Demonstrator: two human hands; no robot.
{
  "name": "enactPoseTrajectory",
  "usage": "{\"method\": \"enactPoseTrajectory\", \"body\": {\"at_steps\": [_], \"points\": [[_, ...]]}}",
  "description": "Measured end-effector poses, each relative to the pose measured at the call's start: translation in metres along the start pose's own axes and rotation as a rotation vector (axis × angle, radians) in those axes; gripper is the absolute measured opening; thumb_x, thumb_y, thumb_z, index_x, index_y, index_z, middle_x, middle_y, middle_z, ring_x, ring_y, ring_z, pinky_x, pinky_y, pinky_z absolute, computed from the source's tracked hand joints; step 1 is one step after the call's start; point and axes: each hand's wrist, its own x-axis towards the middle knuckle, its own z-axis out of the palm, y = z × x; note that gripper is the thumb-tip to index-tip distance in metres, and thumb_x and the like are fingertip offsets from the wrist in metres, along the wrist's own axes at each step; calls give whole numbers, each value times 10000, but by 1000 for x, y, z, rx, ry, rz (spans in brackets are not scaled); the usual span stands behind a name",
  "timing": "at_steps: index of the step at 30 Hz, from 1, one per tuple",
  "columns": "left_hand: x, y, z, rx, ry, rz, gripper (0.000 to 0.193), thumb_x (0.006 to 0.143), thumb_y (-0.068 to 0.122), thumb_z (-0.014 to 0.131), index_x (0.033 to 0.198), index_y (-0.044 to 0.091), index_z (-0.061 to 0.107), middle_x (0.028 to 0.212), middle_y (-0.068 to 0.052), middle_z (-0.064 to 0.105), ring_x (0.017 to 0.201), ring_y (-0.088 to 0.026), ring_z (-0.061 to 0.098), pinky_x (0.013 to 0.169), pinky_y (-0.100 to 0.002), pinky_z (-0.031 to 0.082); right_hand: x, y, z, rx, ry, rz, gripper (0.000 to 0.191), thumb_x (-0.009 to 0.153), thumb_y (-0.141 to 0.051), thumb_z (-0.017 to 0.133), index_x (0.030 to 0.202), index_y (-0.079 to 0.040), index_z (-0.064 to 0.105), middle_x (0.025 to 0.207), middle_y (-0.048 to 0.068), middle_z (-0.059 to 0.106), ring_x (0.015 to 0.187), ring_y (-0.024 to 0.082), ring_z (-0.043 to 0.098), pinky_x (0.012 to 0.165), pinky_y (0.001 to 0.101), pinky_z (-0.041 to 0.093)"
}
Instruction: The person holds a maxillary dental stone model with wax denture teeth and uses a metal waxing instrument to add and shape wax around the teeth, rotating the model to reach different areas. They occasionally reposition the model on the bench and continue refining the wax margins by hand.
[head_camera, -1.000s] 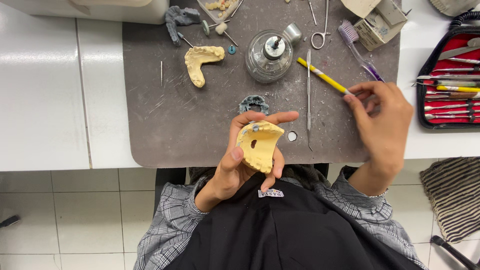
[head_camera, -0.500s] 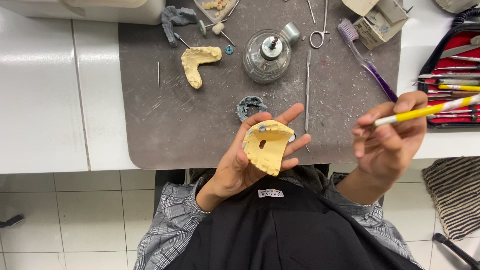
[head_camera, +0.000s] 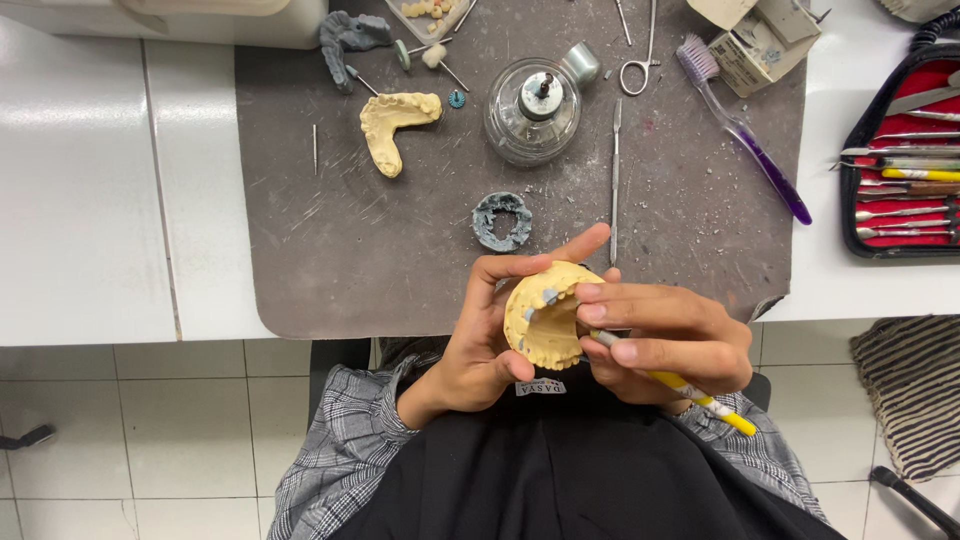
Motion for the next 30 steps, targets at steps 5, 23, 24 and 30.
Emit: {"method": "enactPoseTrajectory", "body": {"at_steps": [5, 23, 24, 30], "points": [[-2, -3, -2, 39, -37, 43, 704, 1004, 321, 757, 1539, 204, 315, 1740, -273, 112, 1581, -355, 322, 1308, -478, 379, 1, 12, 3, -14, -9, -177, 315, 817, 34, 841, 1018, -28, 607, 1017, 191, 713, 971, 323, 768, 829, 372, 680], [-4, -2, -2, 63, -69, 66, 689, 1015, 309, 743, 1542, 211, 310, 1730, -282, 112, 1586, -372, 311, 1316, -490, 369, 1, 19, -2, -12, -71, -311, 345, 790, 49, 864, 1036, 10, 625, 1018, 219, 714, 966, 343, 762, 795, 378, 678], [-4, -2, -1, 64, -71, 66, 689, 1016, 309, 742, 1543, 213, 309, 1731, -281, 112, 1587, -372, 311, 1317, -489, 368, 1, 19, -2, -7, -62, -303, 343, 788, 46, 863, 1034, 6, 627, 1012, 216, 717, 964, 340, 763, 795, 378, 677], [-5, 0, 0, 57, -65, 70, 696, 1013, 309, 745, 1544, 212, 307, 1728, -286, 114, 1588, -371, 304, 1327, -489, 348, -1, 20, -2, 9, -64, -303, 335, 787, 29, 870, 1021, 3, 631, 986, 211, 724, 954, 336, 764, 789, 365, 675]]}}
